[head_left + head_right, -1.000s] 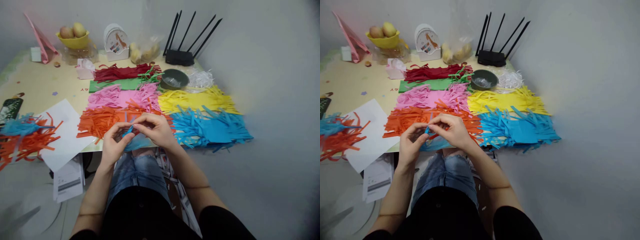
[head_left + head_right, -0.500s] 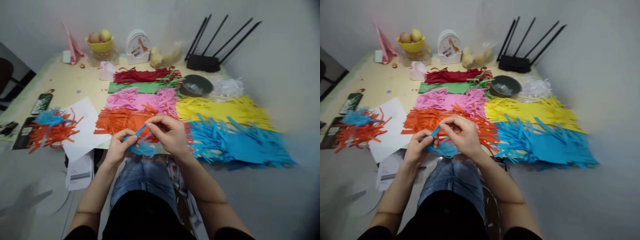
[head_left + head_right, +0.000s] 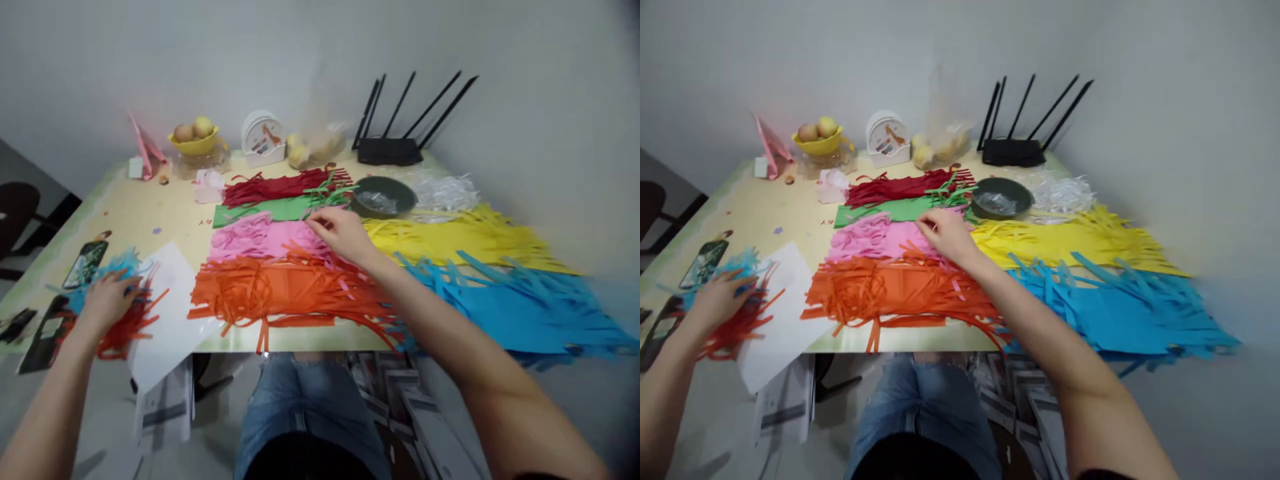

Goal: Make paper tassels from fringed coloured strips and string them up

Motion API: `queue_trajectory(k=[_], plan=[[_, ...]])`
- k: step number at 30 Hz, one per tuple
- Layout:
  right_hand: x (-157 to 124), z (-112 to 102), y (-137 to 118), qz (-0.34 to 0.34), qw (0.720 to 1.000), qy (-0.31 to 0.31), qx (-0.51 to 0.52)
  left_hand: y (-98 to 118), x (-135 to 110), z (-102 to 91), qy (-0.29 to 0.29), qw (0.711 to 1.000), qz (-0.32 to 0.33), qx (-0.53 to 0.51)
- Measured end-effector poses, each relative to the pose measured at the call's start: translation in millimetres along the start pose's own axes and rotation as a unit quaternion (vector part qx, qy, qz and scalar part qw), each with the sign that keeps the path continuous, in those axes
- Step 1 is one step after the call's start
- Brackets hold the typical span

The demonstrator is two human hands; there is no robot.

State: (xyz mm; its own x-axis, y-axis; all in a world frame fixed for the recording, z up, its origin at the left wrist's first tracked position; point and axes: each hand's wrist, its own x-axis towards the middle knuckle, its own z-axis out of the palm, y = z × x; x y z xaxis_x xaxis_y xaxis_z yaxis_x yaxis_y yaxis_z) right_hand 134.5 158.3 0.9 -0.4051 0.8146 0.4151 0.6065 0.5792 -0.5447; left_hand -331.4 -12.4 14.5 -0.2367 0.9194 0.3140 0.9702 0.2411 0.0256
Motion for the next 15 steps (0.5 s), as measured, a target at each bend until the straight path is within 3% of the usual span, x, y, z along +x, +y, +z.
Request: queue_trajectory(k=[3, 5, 7, 11, 13, 15], plan=[[67, -8, 32, 0.015, 0.982, -0.053, -0.179, 45, 32, 5.5, 0.039, 0.995, 0.095, -0.023], [108, -4, 47, 0.013, 0.962, -0.126, -0.241, 97, 72, 10.2, 0.036, 0.980, 0.183, -0.070], [138, 10, 59, 0.016, 0.950, -0.169, -0.262, 163, 120, 22.5, 0.011, 0.965, 0.246, -0.093], [171, 44, 88, 0.033, 0.932, -0.221, -0.284, 284, 203, 67.9, -0.101, 0.948, 0.279, -0.115], [178, 56, 105, 0.043, 0.928, -0.230, -0.290, 321, 232, 93.2, -0.122, 0.947, 0.277, -0.110], [182, 63, 119, 0.049, 0.928, -0.230, -0.289, 340, 252, 114.9, -0.143, 0.944, 0.276, -0.110]])
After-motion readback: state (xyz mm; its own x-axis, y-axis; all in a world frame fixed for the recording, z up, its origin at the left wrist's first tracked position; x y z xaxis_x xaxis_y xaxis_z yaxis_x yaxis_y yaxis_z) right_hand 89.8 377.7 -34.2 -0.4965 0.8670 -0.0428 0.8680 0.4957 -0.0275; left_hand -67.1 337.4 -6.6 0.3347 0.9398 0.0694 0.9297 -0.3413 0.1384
